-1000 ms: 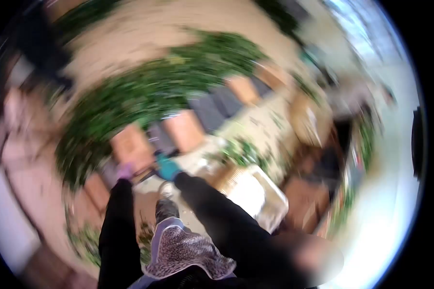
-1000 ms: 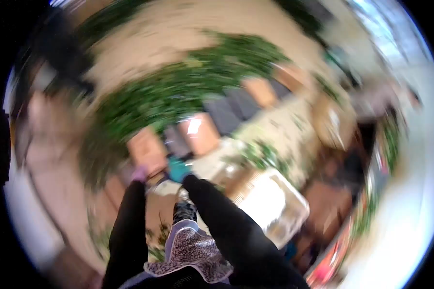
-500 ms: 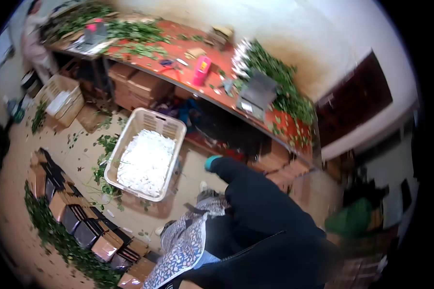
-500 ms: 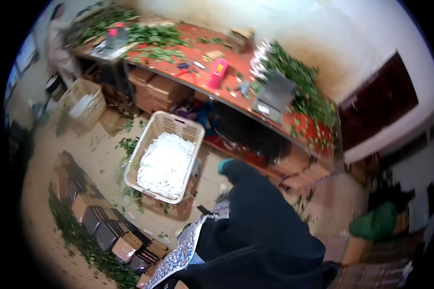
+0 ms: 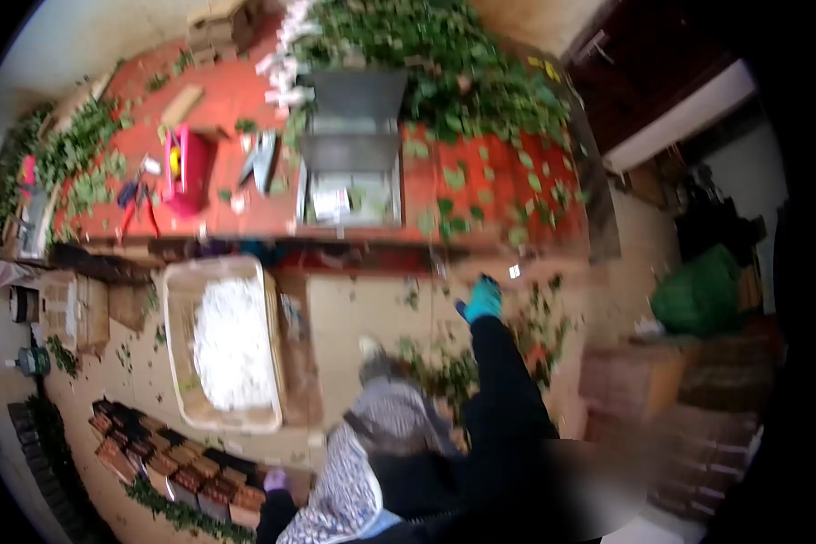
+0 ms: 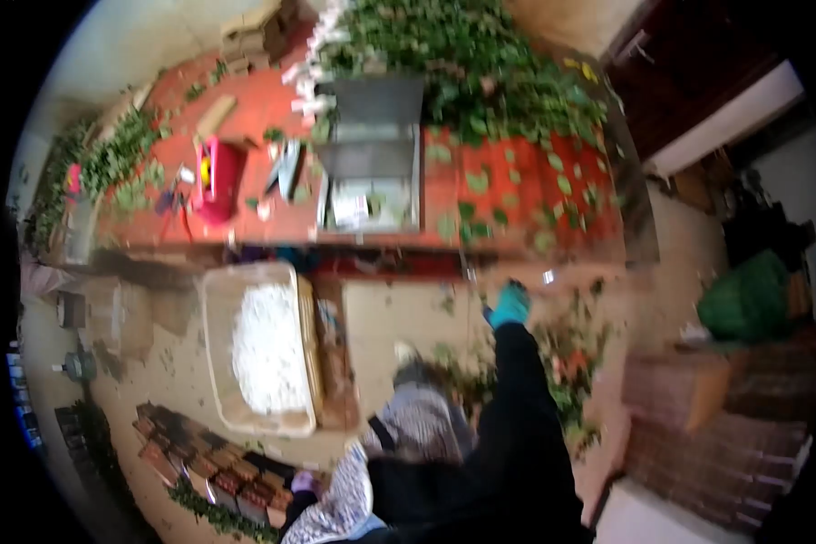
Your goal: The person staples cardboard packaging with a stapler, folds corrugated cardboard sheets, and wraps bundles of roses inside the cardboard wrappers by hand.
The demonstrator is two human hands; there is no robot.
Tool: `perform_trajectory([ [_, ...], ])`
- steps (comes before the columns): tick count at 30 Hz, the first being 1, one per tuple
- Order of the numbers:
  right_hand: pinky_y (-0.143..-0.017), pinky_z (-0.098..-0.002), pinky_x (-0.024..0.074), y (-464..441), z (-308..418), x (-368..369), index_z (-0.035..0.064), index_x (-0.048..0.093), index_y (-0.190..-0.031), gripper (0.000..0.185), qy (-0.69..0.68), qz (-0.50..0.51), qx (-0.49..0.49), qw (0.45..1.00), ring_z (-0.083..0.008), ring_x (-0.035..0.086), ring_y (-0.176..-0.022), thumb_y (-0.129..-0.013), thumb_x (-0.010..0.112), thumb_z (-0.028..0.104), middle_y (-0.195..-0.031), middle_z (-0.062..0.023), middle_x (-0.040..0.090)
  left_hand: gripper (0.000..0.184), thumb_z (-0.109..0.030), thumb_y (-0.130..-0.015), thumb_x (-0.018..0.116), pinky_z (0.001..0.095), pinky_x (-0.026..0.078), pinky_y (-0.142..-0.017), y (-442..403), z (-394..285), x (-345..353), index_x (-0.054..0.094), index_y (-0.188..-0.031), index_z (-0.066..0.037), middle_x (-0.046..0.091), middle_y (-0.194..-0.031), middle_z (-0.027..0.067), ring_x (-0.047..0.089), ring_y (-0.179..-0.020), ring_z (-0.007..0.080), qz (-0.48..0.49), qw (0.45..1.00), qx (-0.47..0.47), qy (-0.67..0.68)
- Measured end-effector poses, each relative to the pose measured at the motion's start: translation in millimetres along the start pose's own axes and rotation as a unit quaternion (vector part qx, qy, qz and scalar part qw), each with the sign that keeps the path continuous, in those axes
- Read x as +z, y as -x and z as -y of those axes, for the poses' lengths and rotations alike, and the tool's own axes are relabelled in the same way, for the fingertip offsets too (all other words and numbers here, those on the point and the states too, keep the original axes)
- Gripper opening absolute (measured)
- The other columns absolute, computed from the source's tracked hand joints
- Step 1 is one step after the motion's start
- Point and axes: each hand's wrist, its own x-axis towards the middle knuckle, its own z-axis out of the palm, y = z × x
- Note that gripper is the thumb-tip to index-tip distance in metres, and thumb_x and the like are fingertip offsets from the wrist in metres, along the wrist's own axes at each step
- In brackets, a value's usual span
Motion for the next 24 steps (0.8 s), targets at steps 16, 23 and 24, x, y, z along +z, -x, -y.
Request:
perform_trajectory([
  [16, -0.075, -0.0472, 0.0469, -79.3, -99.8, -8.7, 0.0091, 0.064, -0.096, 0.016, 0.025, -0.169, -0.141, 0.975, -0.0348, 0.062, -0.084, -0.083, 0.058, 0.015, -0.089, -0.0146, 0.066, 0.018, -0.016, -0.098, 0.053, 0.0307, 0.05, -0.051, -71.9, -129.9, -23.1, 0.061, -0.11, -0.005, 0.068, -0.083, 0.0097, 0.063, -0.062, 0.018, 0.189, 0.836, -0.191, 0.479],
  [23, -0.076, -0.0501, 0.0459, 111.7, -9.2, 7.9, 0.0088, 0.062, -0.107, 0.024, -0.134, -0.111, -0.106, 0.979, -0.0375, 0.059, -0.084, -0.085, 0.053, 0.01, -0.091, -0.0185, 0.061, 0.069, -0.03, -0.089, 0.071, 0.0385, 0.054, -0.076, -122.4, -314.5, -23.2, 0.038, -0.144, -0.004, 0.056, -0.127, 0.0096, 0.059, -0.107, 0.0199, 0.319, 0.899, 0.063, 0.294],
  [24, -0.076, -0.0493, 0.0454, 146.0, 24.8, 1.4, 0.0053, 0.062, -0.11, 0.026, -0.129, -0.023, -0.111, 0.985, -0.0371, 0.058, -0.088, -0.086, 0.052, 0.009, -0.096, -0.0192, 0.061, 0.074, -0.031, -0.088, 0.071, 0.0383, 0.053, -0.079, -137.2, -340.2, -18.6, 0.034, -0.146, -0.004, 0.055, -0.13, 0.01, 0.058, -0.109, 0.0206, 0.325, 0.9, 0.09, 0.276],
])
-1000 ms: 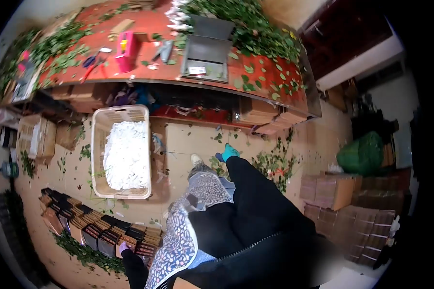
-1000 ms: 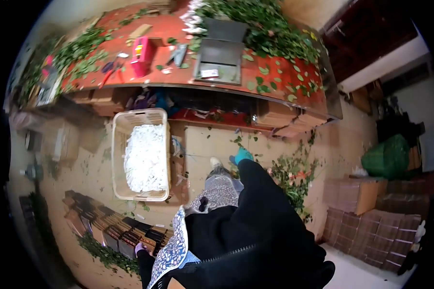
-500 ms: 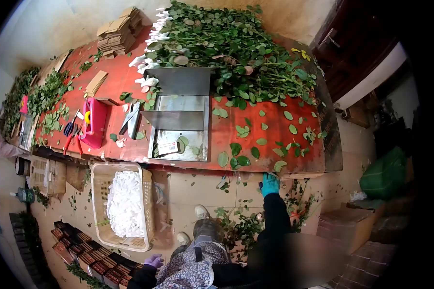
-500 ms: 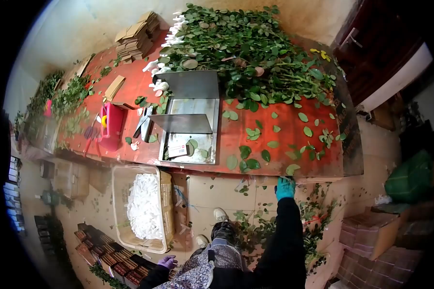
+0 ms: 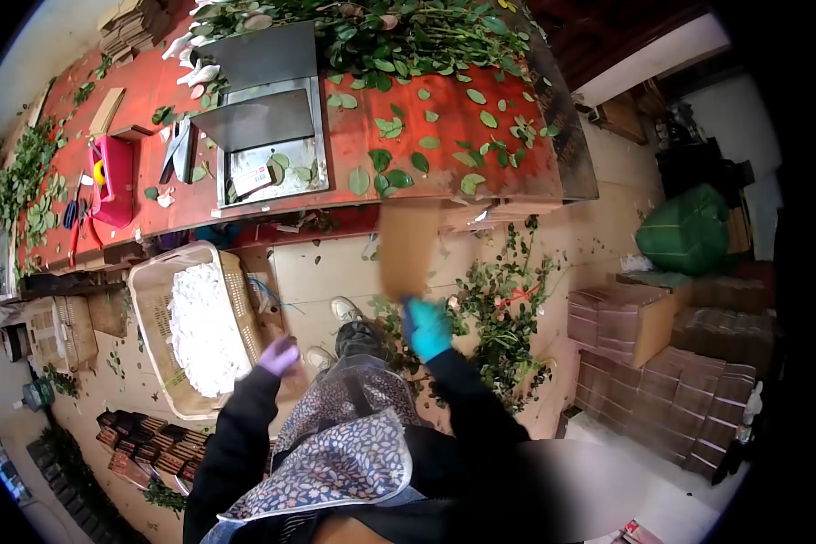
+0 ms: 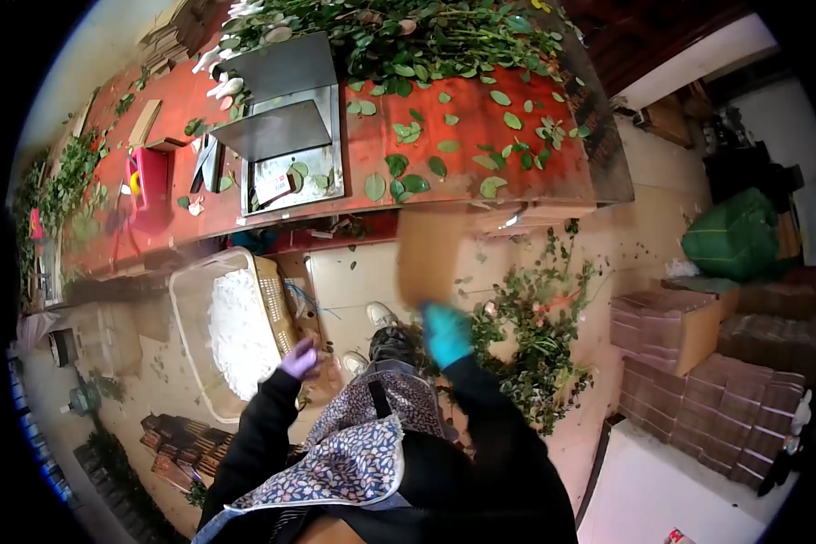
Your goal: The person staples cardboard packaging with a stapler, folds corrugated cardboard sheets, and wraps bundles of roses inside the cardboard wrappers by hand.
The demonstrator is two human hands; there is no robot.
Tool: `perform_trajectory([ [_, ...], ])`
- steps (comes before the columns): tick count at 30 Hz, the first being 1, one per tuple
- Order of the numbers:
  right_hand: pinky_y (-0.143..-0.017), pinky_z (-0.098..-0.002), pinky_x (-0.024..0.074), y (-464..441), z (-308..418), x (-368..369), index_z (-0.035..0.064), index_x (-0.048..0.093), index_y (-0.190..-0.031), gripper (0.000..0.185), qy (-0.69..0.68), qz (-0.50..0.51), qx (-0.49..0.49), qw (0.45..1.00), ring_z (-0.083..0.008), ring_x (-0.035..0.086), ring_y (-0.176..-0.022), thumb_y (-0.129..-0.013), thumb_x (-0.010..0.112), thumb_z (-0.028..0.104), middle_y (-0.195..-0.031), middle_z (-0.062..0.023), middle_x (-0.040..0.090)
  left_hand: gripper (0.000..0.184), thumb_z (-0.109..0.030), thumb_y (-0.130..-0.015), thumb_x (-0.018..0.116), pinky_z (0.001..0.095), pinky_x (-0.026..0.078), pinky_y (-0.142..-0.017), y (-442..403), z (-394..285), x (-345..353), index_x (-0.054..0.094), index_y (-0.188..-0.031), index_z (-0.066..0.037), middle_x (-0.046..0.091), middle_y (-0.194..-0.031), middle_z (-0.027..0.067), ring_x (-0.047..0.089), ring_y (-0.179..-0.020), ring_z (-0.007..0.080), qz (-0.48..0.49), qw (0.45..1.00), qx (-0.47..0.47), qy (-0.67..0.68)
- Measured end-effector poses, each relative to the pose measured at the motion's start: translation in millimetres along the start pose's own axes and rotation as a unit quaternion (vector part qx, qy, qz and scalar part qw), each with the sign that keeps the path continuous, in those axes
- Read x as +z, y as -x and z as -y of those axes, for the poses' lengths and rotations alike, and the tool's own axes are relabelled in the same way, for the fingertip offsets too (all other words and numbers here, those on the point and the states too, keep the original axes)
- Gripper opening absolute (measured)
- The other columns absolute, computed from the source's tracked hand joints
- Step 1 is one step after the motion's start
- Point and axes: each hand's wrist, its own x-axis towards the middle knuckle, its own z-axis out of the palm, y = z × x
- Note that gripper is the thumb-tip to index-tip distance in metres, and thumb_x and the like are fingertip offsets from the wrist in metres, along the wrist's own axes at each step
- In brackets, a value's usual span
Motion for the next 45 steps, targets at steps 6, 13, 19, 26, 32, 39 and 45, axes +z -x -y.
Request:
perform_trajectory([
  [6, -0.087, -0.0436, 0.0501, 84.4, 136.3, 122.4, 0.0043, 0.061, -0.118, 0.034, -0.332, -0.015, -0.181, 0.926, -0.0401, 0.061, -0.101, -0.086, 0.062, 0.015, -0.113, -0.0208, 0.064, 0.071, -0.032, -0.08, 0.074, 0.0374, 0.055, -0.077, -58.4, -99.8, 26.3, 0.046, -0.139, -0.003, 0.068, -0.111, 0.017, 0.069, -0.09, 0.0255, -0.036, 0.902, 0.034, -0.428],
  [13, -0.094, -0.0357, 0.0471, 45.9, 164.1, 87.1, 0.0068, 0.052, -0.134, 0.048, -0.411, -0.011, -0.022, 0.911, -0.0262, 0.062, -0.109, -0.09, 0.066, 0.021, -0.121, -0.0191, 0.063, 0.019, -0.019, -0.092, 0.044, 0.0472, 0.052, -0.066, 65.0, -182.3, 55.7, 0.062, -0.096, -0.012, 0.069, -0.081, 0.0148, 0.067, -0.074, 0.035, -0.051, 0.617, 0.218, -0.755],
  [19, -0.088, -0.043, 0.0501, -10.4, 166.6, -74.5, -0.0039, 0.057, -0.12, 0.043, -0.243, -0.314, -0.124, 0.91, -0.0394, 0.063, -0.099, -0.083, 0.069, 0.014, -0.116, -0.0243, 0.062, 0.072, 0.003, -0.073, 0.058, 0.0441, 0.055, -0.073, 181.6, -282.7, 80.9, 0.038, -0.141, -0.008, 0.067, -0.105, 0.0186, 0.067, -0.084, 0.0371, -0.059, 0.601, 0.334, -0.724],
  [26, -0.091, -0.0402, 0.05, -183.6, 221.1, -251.1, 0.0006, 0.059, -0.123, 0.041, -0.111, -0.309, -0.41, 0.851, -0.0378, 0.062, -0.106, -0.084, 0.065, 0.009, -0.117, -0.0209, 0.063, 0.08, 0.006, -0.083, 0.056, 0.0274, 0.052, -0.069, 155.3, -367.4, 89.1, 0.021, -0.153, -0.011, 0.07, -0.087, 0.0161, 0.069, -0.071, 0.0183, -0.08, 0.823, 0.471, -0.307],
  [32, -0.093, -0.0294, 0.048, -379.2, 211.0, -236.9, -0.0001, 0.058, -0.127, 0.036, -0.373, 0.143, -0.308, 0.863, -0.0151, 0.061, -0.107, -0.095, 0.061, 0.017, -0.121, -0.0092, 0.065, 0.044, -0.012, -0.096, 0.058, 0.0224, 0.051, -0.082, 53.5, -435.4, 62.8, 0.048, -0.138, -0.004, 0.063, -0.114, 0.0047, 0.062, -0.096, 0.008, 0.024, 0.926, 0.369, 0.074],
  [39, -0.092, -0.0284, 0.0486, -427.7, 206.6, -206.7, -0.0003, 0.056, -0.128, 0.038, -0.309, 0.286, -0.321, 0.849, -0.0161, 0.063, -0.104, -0.094, 0.061, 0.015, -0.118, -0.0103, 0.066, 0.049, -0.046, -0.101, 0.044, 0.0233, 0.037, -0.061, 23.1, -477.5, 26.4, 0.07, -0.105, -0.005, 0.057, -0.081, -0.0014, 0.049, -0.069, 0.0075, -0.047, 0.937, 0.344, -0.04],
  [45, -0.092, -0.031, 0.0488, -449.6, 210.0, -158.8, 0.0004, 0.059, -0.122, 0.034, -0.316, 0.295, -0.371, 0.822, -0.0193, 0.063, -0.105, -0.09, 0.064, 0.012, -0.114, -0.0119, 0.066, 0.055, -0.049, -0.101, 0.038, 0.0329, 0.044, -0.094, -26.3, -491.2, -4.1, 0.066, -0.107, -0.002, 0.064, -0.109, 0.01, 0.059, -0.1, 0.0207, -0.058, 0.836, 0.504, -0.209],
])
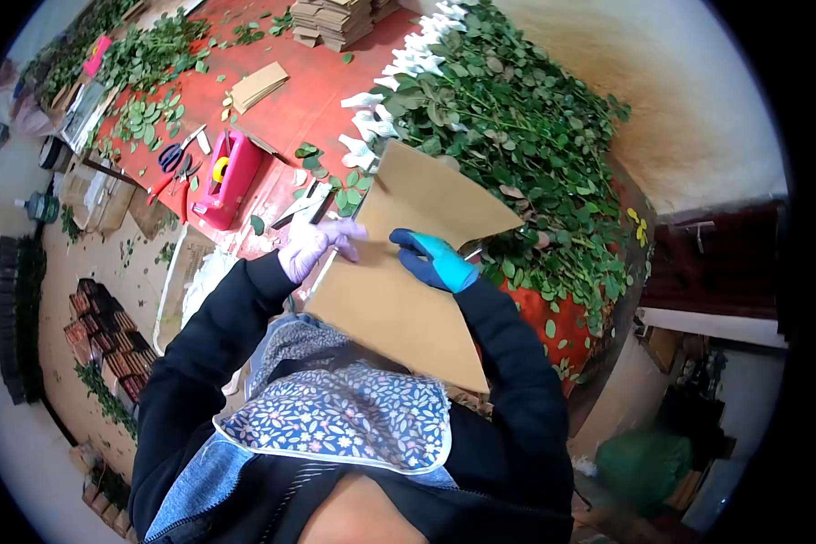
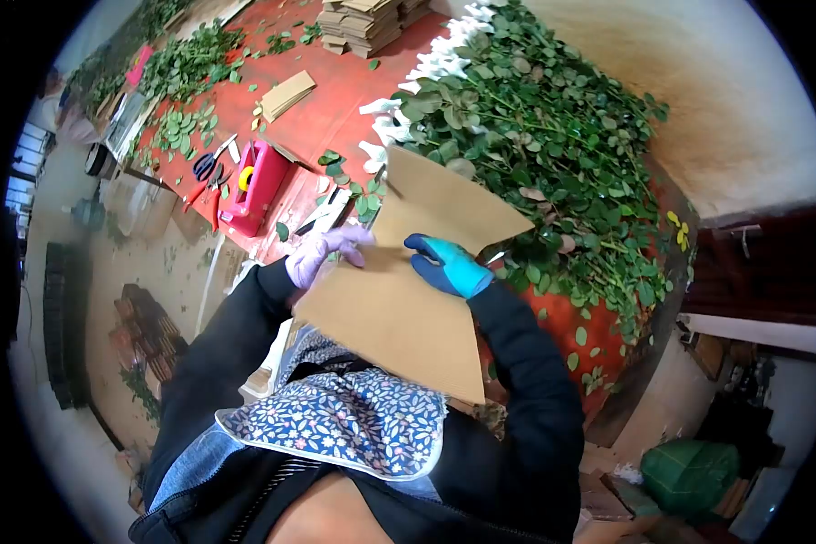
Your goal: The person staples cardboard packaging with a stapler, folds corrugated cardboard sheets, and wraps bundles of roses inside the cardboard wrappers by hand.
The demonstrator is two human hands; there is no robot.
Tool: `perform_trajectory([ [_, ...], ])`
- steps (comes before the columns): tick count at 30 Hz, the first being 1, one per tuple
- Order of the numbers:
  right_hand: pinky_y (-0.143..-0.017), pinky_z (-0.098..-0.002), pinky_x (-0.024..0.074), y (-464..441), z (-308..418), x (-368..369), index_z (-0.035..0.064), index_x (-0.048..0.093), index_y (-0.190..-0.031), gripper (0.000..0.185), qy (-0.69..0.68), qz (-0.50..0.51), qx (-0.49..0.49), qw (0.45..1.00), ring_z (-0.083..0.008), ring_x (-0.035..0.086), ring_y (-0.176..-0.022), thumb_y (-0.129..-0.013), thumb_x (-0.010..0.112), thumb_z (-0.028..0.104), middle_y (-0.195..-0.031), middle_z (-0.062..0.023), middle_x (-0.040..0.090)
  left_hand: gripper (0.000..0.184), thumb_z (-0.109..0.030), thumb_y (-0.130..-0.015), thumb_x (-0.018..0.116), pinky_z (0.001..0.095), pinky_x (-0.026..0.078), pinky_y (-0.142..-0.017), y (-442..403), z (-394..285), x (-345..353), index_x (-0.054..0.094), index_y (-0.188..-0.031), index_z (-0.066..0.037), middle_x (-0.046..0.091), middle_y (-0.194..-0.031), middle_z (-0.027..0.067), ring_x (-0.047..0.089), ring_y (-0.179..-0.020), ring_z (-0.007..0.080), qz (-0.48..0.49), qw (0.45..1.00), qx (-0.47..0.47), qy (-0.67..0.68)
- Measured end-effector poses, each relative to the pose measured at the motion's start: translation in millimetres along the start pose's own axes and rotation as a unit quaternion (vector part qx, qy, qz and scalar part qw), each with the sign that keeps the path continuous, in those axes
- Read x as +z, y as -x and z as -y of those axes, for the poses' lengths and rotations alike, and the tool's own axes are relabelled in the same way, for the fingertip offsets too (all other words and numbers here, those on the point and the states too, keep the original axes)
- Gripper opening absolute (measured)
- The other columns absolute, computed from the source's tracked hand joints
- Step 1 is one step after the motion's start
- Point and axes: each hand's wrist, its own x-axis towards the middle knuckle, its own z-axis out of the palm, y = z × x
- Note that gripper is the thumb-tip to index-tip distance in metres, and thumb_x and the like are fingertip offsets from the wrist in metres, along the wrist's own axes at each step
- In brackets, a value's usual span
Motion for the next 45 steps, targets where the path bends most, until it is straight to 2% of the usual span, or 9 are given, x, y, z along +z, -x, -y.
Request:
perform_trajectory([
  [7, -0.091, -0.0384, 0.0487, -8.3, -1.0, -2.3, 0.0033, 0.061, -0.118, 0.033, 0.035, -0.019, -0.033, 0.999, -0.0307, 0.062, -0.107, -0.088, 0.065, 0.014, -0.118, -0.0144, 0.063, 0.08, -0.069, -0.095, 0.027, 0.0358, 0.048, -0.09, -10.5, 43.8, -14.9, 0.062, -0.107, 0.002, 0.066, -0.104, 0.0116, 0.063, -0.1, 0.0223, 0.16, 0.97, -0.162, 0.08],
  [13, -0.102, -0.0432, 0.0421, -32.4, 13.8, -13.4, 0.0025, 0.053, -0.129, 0.053, 0.318, 0.026, -0.046, 0.947, -0.0371, 0.051, -0.122, -0.085, 0.067, 0.028, -0.134, -0.0195, 0.052, 0.071, -0.06, -0.1, 0.026, 0.0361, 0.047, -0.092, -20.2, 47.5, -24.1, 0.061, -0.105, 0.001, 0.065, -0.101, 0.0138, 0.062, -0.097, 0.0253, 0.189, 0.964, -0.141, 0.12],
  [18, -0.115, -0.0501, 0.0179, -34.6, -11.8, 11.5, 0.0069, 0.027, -0.151, 0.087, 0.423, 0.129, 0.062, 0.895, -0.0327, 0.019, -0.146, -0.085, 0.062, 0.051, -0.158, -0.0155, 0.021, 0.066, -0.055, -0.101, 0.03, 0.0355, 0.045, -0.094, -21.4, 82.3, -35.6, 0.062, -0.104, 0.002, 0.065, -0.102, 0.013, 0.06, -0.099, 0.0244, 0.218, 0.933, -0.203, 0.2],
  [23, -0.116, -0.0471, 0.0168, -31.6, -17.3, 20.3, 0.0081, 0.026, -0.152, 0.09, 0.463, 0.118, 0.069, 0.876, -0.0313, 0.02, -0.146, -0.083, 0.06, 0.055, -0.158, -0.0147, 0.023, 0.052, -0.045, -0.103, 0.037, 0.0346, 0.044, -0.093, -27.9, 75.0, -43.7, 0.063, -0.107, 0.0, 0.065, -0.102, 0.0098, 0.06, -0.099, 0.0216, 0.244, 0.912, -0.239, 0.228],
  [26, -0.117, -0.0471, 0.0172, -32.5, -22.7, 20.3, 0.0045, 0.031, -0.149, 0.087, 0.437, 0.115, 0.063, 0.89, -0.0334, 0.023, -0.145, -0.083, 0.062, 0.052, -0.155, -0.0176, 0.027, 0.022, -0.026, -0.087, 0.068, 0.0422, 0.048, -0.075, -45.0, 59.8, -73.4, 0.062, -0.092, -0.005, 0.06, -0.085, 0.0139, 0.06, -0.083, 0.0336, 0.082, 0.982, -0.138, -0.099],
  [30, -0.117, -0.0477, 0.0172, -28.8, -16.4, 18.5, 0.0063, 0.03, -0.149, 0.086, 0.397, 0.097, 0.07, 0.91, -0.0336, 0.022, -0.145, -0.084, 0.061, 0.053, -0.157, -0.0158, 0.025, 0.017, -0.018, -0.084, 0.068, 0.0399, 0.049, -0.063, -66.7, 45.3, -133.9, 0.061, -0.09, -0.004, 0.06, -0.079, 0.0138, 0.061, -0.07, 0.0306, -0.213, 0.904, -0.086, -0.361],
  [37, -0.113, -0.052, 0.0246, -22.7, -18.7, 14.4, 0.0064, 0.037, -0.144, 0.068, 0.357, 0.054, 0.02, 0.932, -0.0334, 0.031, -0.14, -0.09, 0.058, 0.041, -0.154, -0.0155, 0.03, 0.04, -0.031, -0.101, 0.047, 0.038, 0.048, -0.096, -48.6, 44.1, -50.7, 0.064, -0.116, 0.002, 0.067, -0.116, 0.0169, 0.063, -0.108, 0.0265, 0.245, 0.951, -0.134, 0.131],
  [39, -0.112, -0.0504, 0.0264, -18.6, -18.6, 17.2, 0.0063, 0.043, -0.139, 0.059, 0.387, 0.039, -0.03, 0.921, -0.0318, 0.034, -0.138, -0.09, 0.057, 0.036, -0.151, -0.0147, 0.035, 0.046, -0.036, -0.103, 0.041, 0.039, 0.046, -0.098, -24.2, 81.9, -27.5, 0.067, -0.113, 0.002, 0.068, -0.113, 0.0166, 0.062, -0.11, 0.0282, 0.273, 0.91, -0.277, 0.145],
  [45, -0.111, -0.0433, 0.0313, -9.0, -15.7, 10.2, 0.0097, 0.054, -0.129, 0.04, 0.347, 0.07, -0.09, 0.931, -0.0286, 0.043, -0.133, -0.089, 0.056, 0.017, -0.142, -0.0124, 0.047, 0.052, -0.04, -0.104, 0.037, 0.0379, 0.046, -0.098, -23.3, 75.1, -24.2, 0.068, -0.109, 0.001, 0.069, -0.111, 0.0144, 0.063, -0.107, 0.0262, 0.232, 0.919, -0.271, 0.169],
])
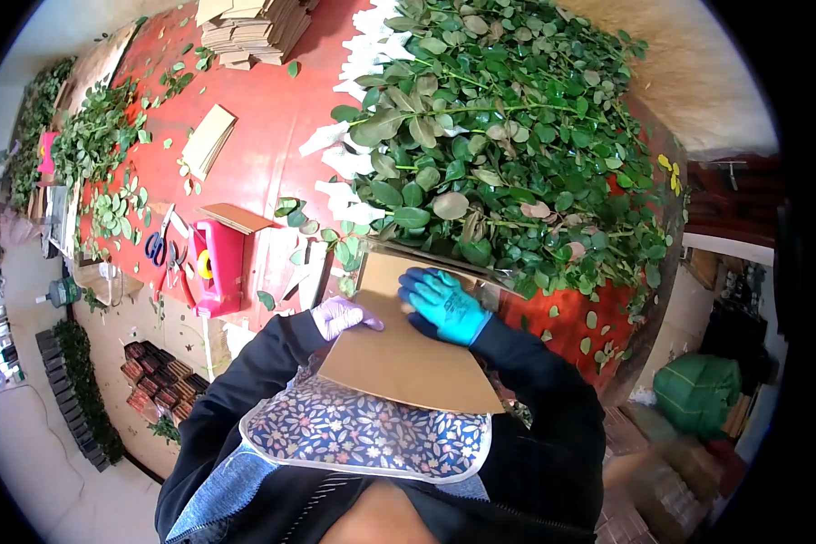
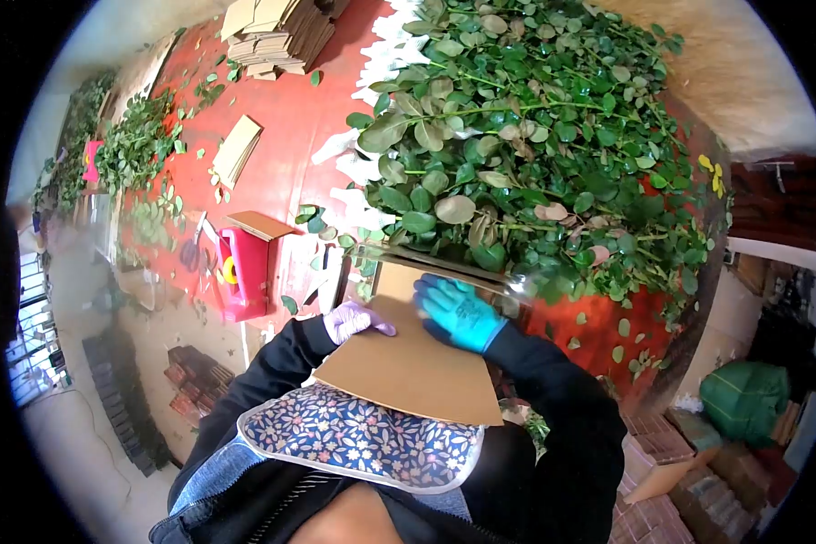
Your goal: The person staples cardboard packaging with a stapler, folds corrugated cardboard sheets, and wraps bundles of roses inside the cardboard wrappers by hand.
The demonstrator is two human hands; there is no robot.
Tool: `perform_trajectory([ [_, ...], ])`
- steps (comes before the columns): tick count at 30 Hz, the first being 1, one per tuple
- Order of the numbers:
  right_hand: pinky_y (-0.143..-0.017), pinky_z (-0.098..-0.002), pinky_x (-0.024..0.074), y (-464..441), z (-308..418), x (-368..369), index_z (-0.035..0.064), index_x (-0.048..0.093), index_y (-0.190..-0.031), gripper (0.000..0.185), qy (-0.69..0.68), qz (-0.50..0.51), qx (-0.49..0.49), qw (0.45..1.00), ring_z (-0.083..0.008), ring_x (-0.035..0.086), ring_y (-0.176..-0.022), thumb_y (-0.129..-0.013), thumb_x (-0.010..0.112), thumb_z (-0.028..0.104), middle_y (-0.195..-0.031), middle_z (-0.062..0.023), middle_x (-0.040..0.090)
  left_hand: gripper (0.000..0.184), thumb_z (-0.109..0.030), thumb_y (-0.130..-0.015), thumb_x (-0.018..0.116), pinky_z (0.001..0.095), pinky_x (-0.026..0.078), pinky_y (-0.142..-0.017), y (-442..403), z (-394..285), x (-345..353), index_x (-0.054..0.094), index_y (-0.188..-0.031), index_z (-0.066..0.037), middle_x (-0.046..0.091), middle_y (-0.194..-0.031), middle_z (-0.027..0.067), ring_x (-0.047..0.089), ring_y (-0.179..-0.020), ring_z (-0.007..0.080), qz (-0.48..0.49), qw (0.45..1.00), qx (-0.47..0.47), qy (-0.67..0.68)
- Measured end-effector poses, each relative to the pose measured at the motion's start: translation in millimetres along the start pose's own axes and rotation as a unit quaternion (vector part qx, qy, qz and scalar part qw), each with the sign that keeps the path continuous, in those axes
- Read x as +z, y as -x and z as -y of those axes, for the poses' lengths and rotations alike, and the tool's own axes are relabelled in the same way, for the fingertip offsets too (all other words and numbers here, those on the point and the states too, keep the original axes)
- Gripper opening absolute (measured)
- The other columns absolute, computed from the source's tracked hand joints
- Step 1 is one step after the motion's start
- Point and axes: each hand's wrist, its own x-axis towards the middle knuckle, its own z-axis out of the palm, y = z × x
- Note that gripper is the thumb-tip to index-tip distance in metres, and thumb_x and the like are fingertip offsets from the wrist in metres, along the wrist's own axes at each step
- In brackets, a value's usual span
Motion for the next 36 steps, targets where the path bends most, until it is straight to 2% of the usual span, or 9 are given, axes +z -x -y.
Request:
perform_trajectory([
  [3, -0.109, -0.0389, 0.0368, 7.4, -19.4, 30.3, 0.0053, 0.046, -0.139, 0.044, -0.285, 0.008, 0.116, 0.951, -0.0328, 0.05, -0.126, -0.097, 0.053, 0.017, -0.137, -0.017, 0.052, 0.052, -0.041, -0.104, 0.036, 0.0377, 0.047, -0.096, -7.5, -2.3, -3.8, 0.068, -0.109, 0.001, 0.069, -0.109, 0.0143, 0.064, -0.104, 0.0274, 0.007, 1.0, -0.021, 0.002],
  [8, -0.112, -0.0375, 0.0347, 23.4, -29.7, 64.5, 0.0051, 0.04, -0.143, 0.053, -0.468, 0.018, 0.225, 0.854, -0.0337, 0.046, -0.131, -0.092, 0.054, 0.004, -0.142, -0.0187, 0.048, 0.052, -0.04, -0.105, 0.034, 0.0378, 0.05, -0.092, -12.6, 2.4, -7.8, 0.067, -0.106, 0.001, 0.07, -0.105, 0.0151, 0.066, -0.098, 0.0284, 0.01, 0.999, -0.032, -0.024],
  [11, -0.104, -0.0395, 0.0435, 3.2, -9.5, 3.4, 0.0047, 0.046, -0.138, 0.053, -0.145, 0.036, -0.021, 0.989, -0.031, 0.054, -0.12, -0.087, 0.06, 0.001, -0.135, -0.0204, 0.052, 0.051, -0.039, -0.105, 0.035, 0.0383, 0.05, -0.092, -12.1, 5.2, -9.6, 0.067, -0.107, 0.001, 0.07, -0.103, 0.0152, 0.066, -0.097, 0.0285, 0.018, 0.998, -0.036, -0.042],
  [13, -0.106, -0.0374, 0.0416, 17.3, -18.5, 42.1, 0.0059, 0.045, -0.139, 0.052, -0.222, 0.018, 0.007, 0.975, -0.0319, 0.051, -0.125, -0.09, 0.059, 0.005, -0.139, -0.0181, 0.048, 0.047, -0.036, -0.104, 0.038, 0.0378, 0.049, -0.093, -14.0, 9.5, -11.5, 0.066, -0.109, 0.001, 0.07, -0.104, 0.0146, 0.066, -0.099, 0.0278, 0.019, 0.999, -0.01, -0.045],
  [21, -0.102, -0.0365, 0.0445, 46.4, -42.5, 113.8, 0.0082, 0.05, -0.135, 0.042, -0.626, -0.062, 0.206, 0.749, -0.0271, 0.053, -0.118, -0.097, 0.052, 0.026, -0.133, -0.0132, 0.054, 0.032, -0.026, -0.1, 0.053, 0.0336, 0.051, -0.09, -20.3, 8.2, 7.5, 0.069, -0.11, -0.001, 0.071, -0.104, 0.0135, 0.066, -0.099, 0.0236, -0.107, 0.992, 0.06, -0.03],
  [26, -0.098, -0.0372, 0.0479, 52.0, -62.7, 139.4, 0.0092, 0.054, -0.131, 0.043, -0.727, -0.095, 0.249, 0.633, -0.0231, 0.058, -0.109, -0.1, 0.047, 0.038, -0.124, -0.0114, 0.06, 0.028, -0.024, -0.098, 0.057, 0.0338, 0.051, -0.089, -15.0, -7.1, -1.1, 0.068, -0.112, -0.002, 0.07, -0.104, 0.0124, 0.066, -0.098, 0.0227, 0.0, 0.996, -0.037, -0.075],
  [32, -0.1, -0.0398, 0.0441, 41.8, -68.5, 126.2, 0.0106, 0.053, -0.132, 0.043, -0.674, -0.098, 0.254, 0.687, -0.0268, 0.053, -0.116, -0.096, 0.05, 0.034, -0.131, -0.013, 0.055, 0.023, -0.024, -0.092, 0.065, 0.0345, 0.052, -0.07, -14.5, -7.7, -6.2, 0.065, -0.096, -0.001, 0.068, -0.085, 0.0112, 0.066, -0.078, 0.0249, -0.077, 0.99, 0.071, -0.099],
  [35, -0.102, -0.0411, 0.0422, 35.9, -68.0, 115.2, 0.0114, 0.052, -0.133, 0.044, -0.629, -0.088, 0.251, 0.731, -0.0287, 0.05, -0.119, -0.095, 0.051, 0.032, -0.134, -0.0139, 0.052, 0.031, -0.027, -0.077, 0.077, 0.0395, 0.046, -0.061, -9.3, -61.7, -12.5, 0.056, -0.083, -0.004, 0.058, -0.081, 0.0116, 0.059, -0.074, 0.0297, -0.247, 0.872, 0.048, -0.419],
  [36, -0.102, -0.0415, 0.0416, 32.8, -67.4, 110.6, 0.0116, 0.052, -0.133, 0.044, -0.606, -0.081, 0.247, 0.751, -0.0293, 0.049, -0.12, -0.094, 0.052, 0.031, -0.135, -0.0142, 0.051, 0.036, -0.015, -0.065, 0.081, 0.0391, 0.049, -0.072, -5.0, -72.4, -11.9, 0.063, -0.094, -0.005, 0.061, -0.086, 0.0121, 0.06, -0.079, 0.0304, -0.314, 0.846, 0.007, -0.431],
])
